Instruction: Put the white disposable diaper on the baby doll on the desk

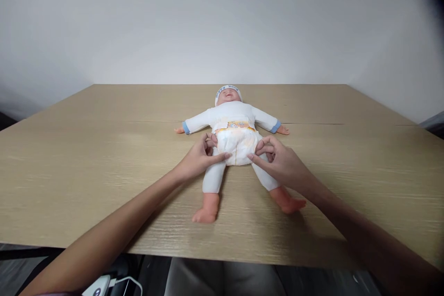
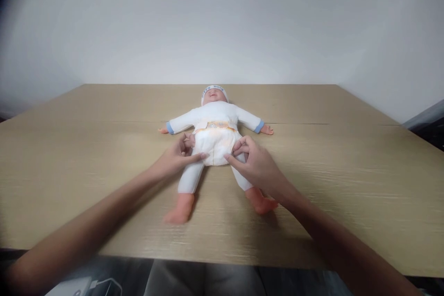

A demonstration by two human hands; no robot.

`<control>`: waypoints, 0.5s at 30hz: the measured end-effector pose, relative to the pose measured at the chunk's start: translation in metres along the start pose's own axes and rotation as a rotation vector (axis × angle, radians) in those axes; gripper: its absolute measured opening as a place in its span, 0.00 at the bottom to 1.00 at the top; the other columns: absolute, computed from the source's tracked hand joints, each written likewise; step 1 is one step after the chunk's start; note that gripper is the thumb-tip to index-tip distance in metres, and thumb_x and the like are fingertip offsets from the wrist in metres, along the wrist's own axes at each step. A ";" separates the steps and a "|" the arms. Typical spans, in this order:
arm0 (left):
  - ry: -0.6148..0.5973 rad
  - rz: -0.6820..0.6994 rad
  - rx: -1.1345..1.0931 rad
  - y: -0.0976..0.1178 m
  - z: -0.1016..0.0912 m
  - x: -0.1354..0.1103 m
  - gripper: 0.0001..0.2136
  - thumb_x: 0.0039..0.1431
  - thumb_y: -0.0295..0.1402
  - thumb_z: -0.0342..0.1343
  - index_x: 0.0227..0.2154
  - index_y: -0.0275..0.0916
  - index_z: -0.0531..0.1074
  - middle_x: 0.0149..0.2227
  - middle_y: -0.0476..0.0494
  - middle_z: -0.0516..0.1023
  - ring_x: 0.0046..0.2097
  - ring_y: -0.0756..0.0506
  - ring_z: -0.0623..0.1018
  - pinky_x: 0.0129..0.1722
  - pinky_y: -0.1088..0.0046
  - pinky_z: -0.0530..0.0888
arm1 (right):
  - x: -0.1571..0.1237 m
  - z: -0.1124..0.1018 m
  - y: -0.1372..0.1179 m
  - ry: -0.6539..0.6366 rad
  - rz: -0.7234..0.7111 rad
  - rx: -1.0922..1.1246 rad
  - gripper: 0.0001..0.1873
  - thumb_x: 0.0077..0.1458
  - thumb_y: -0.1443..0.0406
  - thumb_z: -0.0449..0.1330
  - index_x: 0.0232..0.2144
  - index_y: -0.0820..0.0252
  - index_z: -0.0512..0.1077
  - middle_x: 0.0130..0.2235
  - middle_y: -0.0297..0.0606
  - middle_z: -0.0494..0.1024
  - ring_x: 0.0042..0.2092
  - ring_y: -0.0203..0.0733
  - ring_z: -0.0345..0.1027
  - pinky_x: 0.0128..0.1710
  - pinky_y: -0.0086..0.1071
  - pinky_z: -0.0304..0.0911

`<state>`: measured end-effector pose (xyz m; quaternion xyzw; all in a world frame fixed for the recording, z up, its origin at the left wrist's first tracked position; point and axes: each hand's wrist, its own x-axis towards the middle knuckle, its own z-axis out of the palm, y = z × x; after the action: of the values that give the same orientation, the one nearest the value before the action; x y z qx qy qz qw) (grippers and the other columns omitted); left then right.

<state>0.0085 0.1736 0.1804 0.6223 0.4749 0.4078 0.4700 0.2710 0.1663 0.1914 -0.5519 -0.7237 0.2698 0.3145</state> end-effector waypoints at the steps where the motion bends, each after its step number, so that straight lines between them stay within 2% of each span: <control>1: 0.017 -0.029 -0.012 0.000 -0.001 0.000 0.25 0.50 0.42 0.73 0.40 0.43 0.62 0.29 0.55 0.70 0.29 0.50 0.65 0.30 0.72 0.61 | 0.000 -0.002 0.000 0.007 0.005 -0.031 0.17 0.58 0.48 0.67 0.37 0.52 0.70 0.36 0.33 0.84 0.30 0.41 0.70 0.30 0.34 0.58; 4: 0.042 -0.073 0.026 0.001 -0.002 -0.002 0.25 0.50 0.44 0.74 0.43 0.41 0.66 0.33 0.50 0.76 0.34 0.48 0.73 0.34 0.71 0.66 | -0.002 -0.002 -0.003 0.019 -0.019 -0.097 0.17 0.59 0.47 0.66 0.35 0.52 0.76 0.35 0.32 0.85 0.29 0.41 0.71 0.31 0.35 0.59; 7: 0.008 -0.010 0.123 0.003 -0.001 -0.007 0.21 0.56 0.49 0.70 0.42 0.40 0.72 0.37 0.47 0.79 0.37 0.46 0.76 0.36 0.70 0.68 | -0.005 0.001 -0.007 0.006 -0.072 -0.138 0.16 0.61 0.48 0.64 0.33 0.52 0.79 0.34 0.32 0.84 0.31 0.41 0.71 0.34 0.35 0.59; 10: -0.009 0.031 0.177 0.006 0.000 -0.009 0.20 0.60 0.50 0.66 0.42 0.39 0.74 0.39 0.46 0.80 0.39 0.45 0.77 0.37 0.69 0.70 | -0.007 0.008 -0.007 0.005 -0.130 -0.124 0.16 0.61 0.50 0.65 0.31 0.54 0.78 0.35 0.34 0.82 0.37 0.44 0.71 0.38 0.36 0.59; 12: -0.023 -0.004 0.138 0.008 0.000 -0.008 0.20 0.59 0.50 0.67 0.42 0.39 0.74 0.39 0.45 0.80 0.40 0.44 0.78 0.38 0.70 0.70 | -0.006 0.011 -0.003 -0.009 -0.101 -0.046 0.17 0.61 0.49 0.64 0.29 0.55 0.76 0.31 0.33 0.77 0.35 0.42 0.67 0.36 0.35 0.58; 15: -0.017 -0.148 0.043 0.013 -0.002 -0.006 0.22 0.53 0.50 0.71 0.39 0.38 0.72 0.35 0.46 0.80 0.38 0.45 0.78 0.36 0.71 0.70 | -0.004 0.015 0.004 -0.082 0.021 0.133 0.21 0.61 0.46 0.63 0.29 0.56 0.73 0.25 0.28 0.65 0.28 0.36 0.55 0.29 0.32 0.50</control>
<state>0.0082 0.1666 0.1931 0.5990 0.5242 0.3564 0.4893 0.2628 0.1633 0.1776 -0.5259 -0.7106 0.3429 0.3178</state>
